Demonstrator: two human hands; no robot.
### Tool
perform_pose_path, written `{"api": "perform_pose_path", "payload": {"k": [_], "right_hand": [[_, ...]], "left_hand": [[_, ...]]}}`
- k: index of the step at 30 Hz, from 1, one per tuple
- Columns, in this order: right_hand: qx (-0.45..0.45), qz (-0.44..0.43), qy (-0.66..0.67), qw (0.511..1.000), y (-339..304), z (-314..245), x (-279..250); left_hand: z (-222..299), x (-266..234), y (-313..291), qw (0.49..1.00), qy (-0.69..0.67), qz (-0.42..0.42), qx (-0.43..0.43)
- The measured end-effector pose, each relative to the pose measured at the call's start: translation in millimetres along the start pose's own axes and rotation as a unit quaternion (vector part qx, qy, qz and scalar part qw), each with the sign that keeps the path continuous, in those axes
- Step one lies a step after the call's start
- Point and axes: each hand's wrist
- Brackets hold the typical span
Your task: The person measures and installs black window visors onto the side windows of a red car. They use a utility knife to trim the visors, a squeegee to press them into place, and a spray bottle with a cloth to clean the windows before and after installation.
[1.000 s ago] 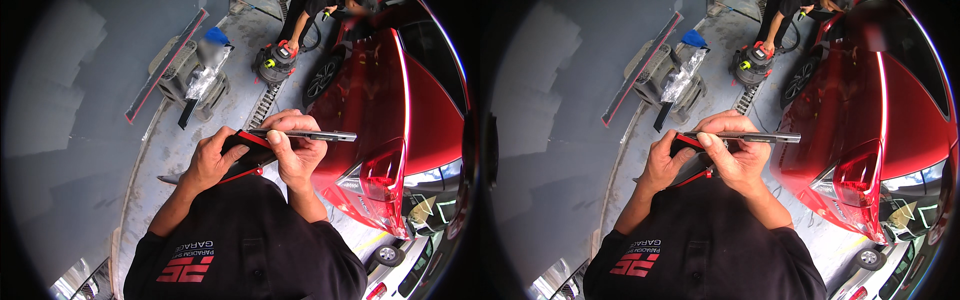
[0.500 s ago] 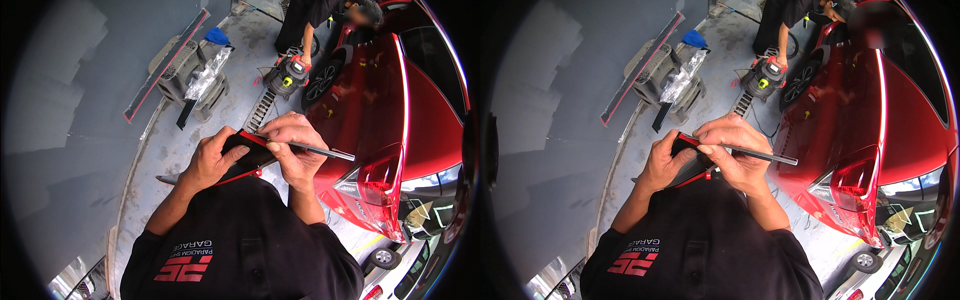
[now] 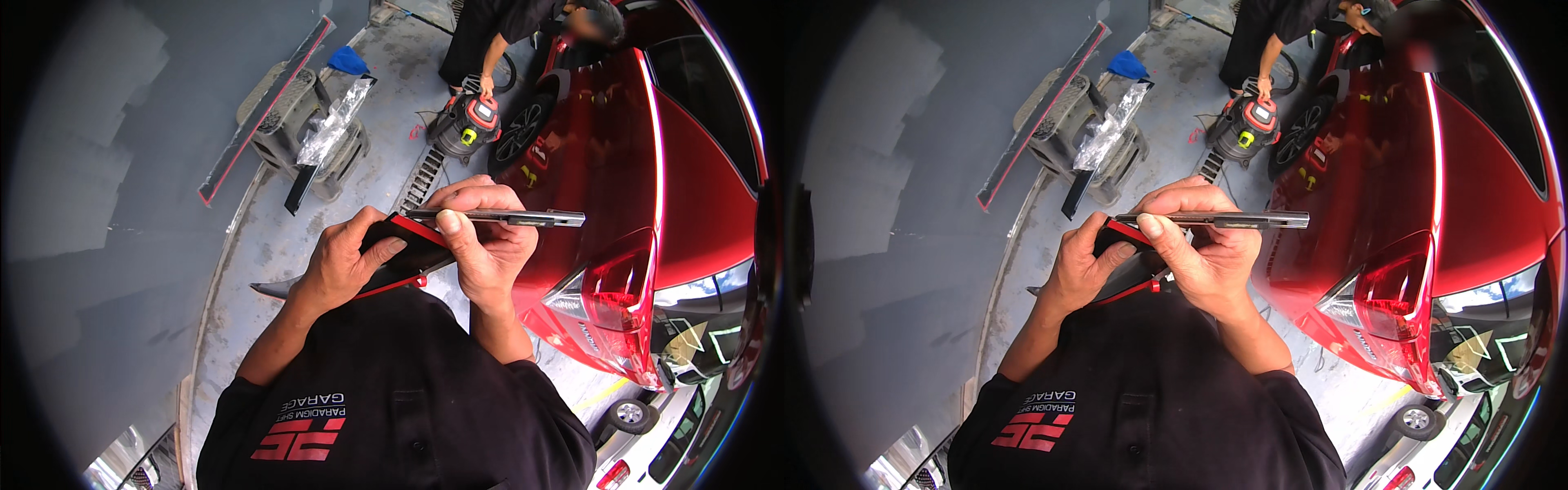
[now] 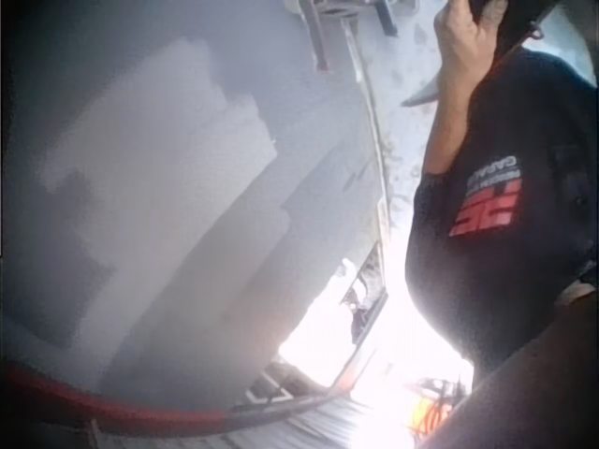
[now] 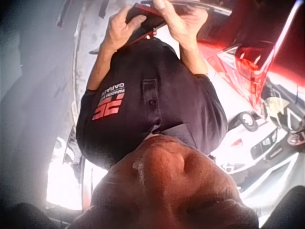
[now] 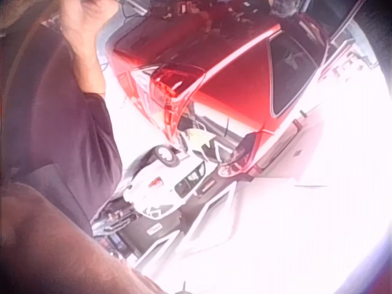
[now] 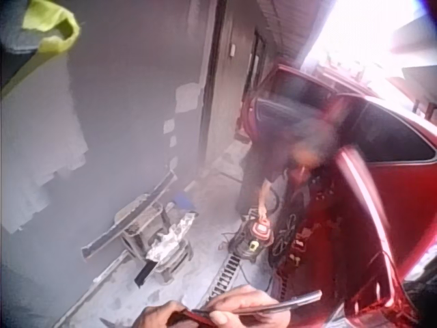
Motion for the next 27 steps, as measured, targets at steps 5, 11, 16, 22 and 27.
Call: {"api": "perform_pose_path", "payload": {"k": [5,11,16,22,27], "right_hand": [[0.011,0.004,-0.008,1.000,-0.4,1.2,0.5],[0.018,0.010,-0.006,1.000,-1.4,2.8,1.1],[0.016,0.012,-0.008,1.000,-1.7,3.3,1.7],[0.022,0.016,0.003,1.000,-2.8,5.0,2.5],[0.023,0.019,0.000,1.000,-4.1,4.7,2.1]], "left_hand": [[-0.4,1.5,0.8,1.000,-0.009,0.011,0.014],[0.0,0.7,-0.4,1.000,-0.001,0.008,0.005],[2.0,-0.8,-0.5,1.000,-0.005,0.004,-0.003],[0.9,-0.7,-1.1,1.000,-0.001,0.007,0.006],[0.0,-0.2,-1.4,1.000,-0.003,0.006,0.006]]}}
Point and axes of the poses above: each hand's wrist, its own y-axis towards the middle knuckle, its own x-axis out of the palm, z = x × y, and after that the axes turned 4 degrees about x, right-handed
